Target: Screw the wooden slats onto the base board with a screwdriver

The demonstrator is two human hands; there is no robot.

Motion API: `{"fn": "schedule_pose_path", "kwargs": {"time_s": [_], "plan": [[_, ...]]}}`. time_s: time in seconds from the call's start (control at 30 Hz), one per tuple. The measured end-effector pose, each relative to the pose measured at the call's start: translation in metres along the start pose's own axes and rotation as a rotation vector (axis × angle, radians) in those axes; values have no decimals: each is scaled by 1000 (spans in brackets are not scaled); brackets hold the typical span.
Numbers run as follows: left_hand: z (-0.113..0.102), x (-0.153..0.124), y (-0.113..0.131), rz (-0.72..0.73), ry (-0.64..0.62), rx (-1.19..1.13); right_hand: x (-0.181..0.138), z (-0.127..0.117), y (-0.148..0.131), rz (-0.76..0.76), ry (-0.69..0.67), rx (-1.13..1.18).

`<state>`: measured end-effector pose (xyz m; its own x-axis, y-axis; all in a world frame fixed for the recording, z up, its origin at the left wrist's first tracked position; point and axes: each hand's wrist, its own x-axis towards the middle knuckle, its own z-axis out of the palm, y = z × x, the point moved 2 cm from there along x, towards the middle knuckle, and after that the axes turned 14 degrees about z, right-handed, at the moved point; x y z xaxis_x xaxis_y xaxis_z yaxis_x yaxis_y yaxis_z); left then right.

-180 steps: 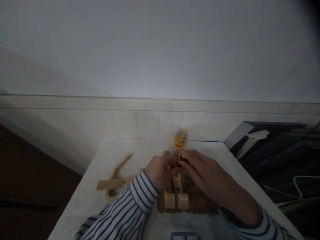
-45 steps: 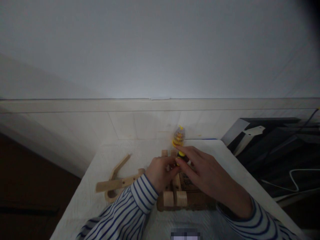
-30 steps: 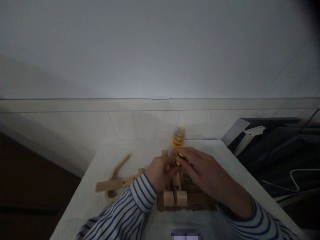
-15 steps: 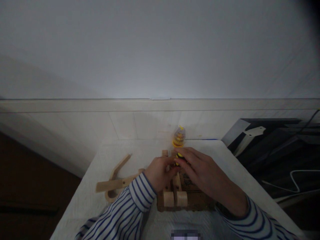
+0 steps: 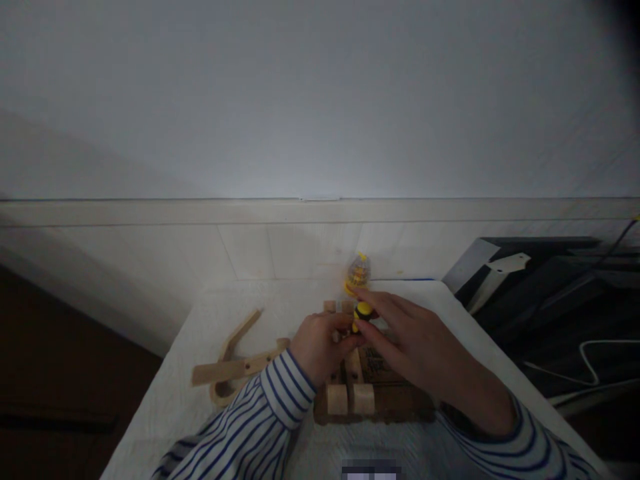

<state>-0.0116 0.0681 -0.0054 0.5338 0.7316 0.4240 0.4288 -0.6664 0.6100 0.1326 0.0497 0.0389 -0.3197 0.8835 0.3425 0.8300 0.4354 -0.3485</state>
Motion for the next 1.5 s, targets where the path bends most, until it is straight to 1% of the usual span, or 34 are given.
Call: {"fn": "schedule_pose_path", "kwargs": {"time_s": [0.17,0.3,0.63,0.9,1.07,1.3,1.43,1.5], "plan": [[0,1,-1,-33,-33,18,-2,-4,0,-52,-32,0],[0,1,0,-34,-33,26,-1,-5,-1,-68,-9,13],[-1,0,1,-7,-63,-41,-2,-1,0,-46,6,6],[-3,1,3,40,-79,-91,0,2,-2,-17,-13,-10],[-3,1,4,39,-101,-108,1,3,-2,-13,-20,18],[-2,0,2,51,-64,-50,2,3,-2,-7,-20,21],[-1,0,1,27,-8,-5,2,3,-2,-5,-22,14],[-1,0,1,2,0,10,1,3,-2,-2,-18,11]]}}
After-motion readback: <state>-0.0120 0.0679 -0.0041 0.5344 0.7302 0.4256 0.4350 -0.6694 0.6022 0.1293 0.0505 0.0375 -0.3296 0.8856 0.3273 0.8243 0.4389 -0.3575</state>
